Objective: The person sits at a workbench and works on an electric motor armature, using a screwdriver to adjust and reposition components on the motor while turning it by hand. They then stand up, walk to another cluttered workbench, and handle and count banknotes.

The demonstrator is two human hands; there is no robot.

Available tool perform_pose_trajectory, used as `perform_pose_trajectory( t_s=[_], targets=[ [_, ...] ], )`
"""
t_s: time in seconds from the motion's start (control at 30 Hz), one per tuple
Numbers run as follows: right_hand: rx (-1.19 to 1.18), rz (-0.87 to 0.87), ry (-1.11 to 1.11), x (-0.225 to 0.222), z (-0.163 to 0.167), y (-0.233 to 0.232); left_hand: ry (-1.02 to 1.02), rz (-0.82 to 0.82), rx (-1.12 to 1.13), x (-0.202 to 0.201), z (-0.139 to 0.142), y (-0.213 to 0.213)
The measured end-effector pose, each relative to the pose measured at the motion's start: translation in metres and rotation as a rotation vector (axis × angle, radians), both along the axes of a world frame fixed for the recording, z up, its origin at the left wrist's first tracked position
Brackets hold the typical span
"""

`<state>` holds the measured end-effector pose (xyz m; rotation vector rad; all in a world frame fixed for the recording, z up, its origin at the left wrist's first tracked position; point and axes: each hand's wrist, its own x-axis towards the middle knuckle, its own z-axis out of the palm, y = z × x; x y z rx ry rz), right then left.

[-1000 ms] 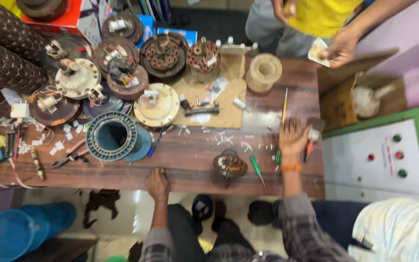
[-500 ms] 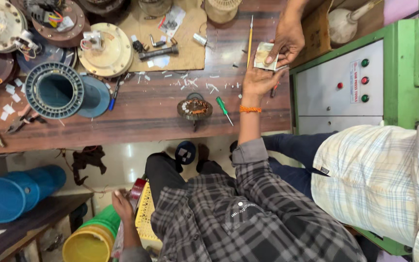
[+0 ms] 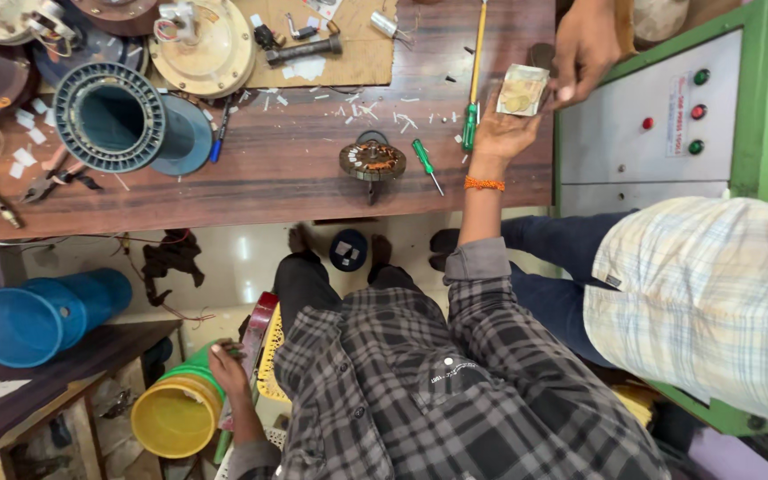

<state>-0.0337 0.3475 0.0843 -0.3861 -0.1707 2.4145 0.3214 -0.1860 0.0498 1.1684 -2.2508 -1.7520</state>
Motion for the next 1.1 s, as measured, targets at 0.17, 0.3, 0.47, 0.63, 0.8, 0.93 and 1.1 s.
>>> perform_pose_trajectory(
  t_s=[0.17, 0.3, 0.47, 0.63, 0.8, 0.93, 1.1],
  targets=[
    [0.063, 0.095, -0.014, 0.01, 0.002, -0.009, 0.103, -0.099, -0.21, -0.026, -0.015, -0.027],
    [0.091, 0.21, -0.105, 0.015, 0.006, -0.046, -0.22, -0.181, -0.355, -0.026, -0.031, -0.057],
    [0.153, 0.624, -0.195, 0.034, 0.034, -0.139, -0.63, -0.352, -0.308, -0.003, -0.051, -0.088],
    [0.138, 1.056, -0.249, 0.036, 0.048, -0.262, -0.747, -0.328, -0.183, 0.031, -0.066, -0.124],
    [0.005, 1.423, -0.327, 0.031, 0.027, -0.368, -0.665, -0.109, -0.046, 0.079, -0.066, -0.139],
    [0.139, 1.659, -0.255, 0.041, 0.025, -0.436, -0.3, 0.495, 0.412, 0.12, -0.066, -0.138],
    [0.141, 1.801, -0.272, 0.062, 0.054, -0.514, -0.015, 0.803, 0.373, 0.093, -0.067, -0.165]
  ],
)
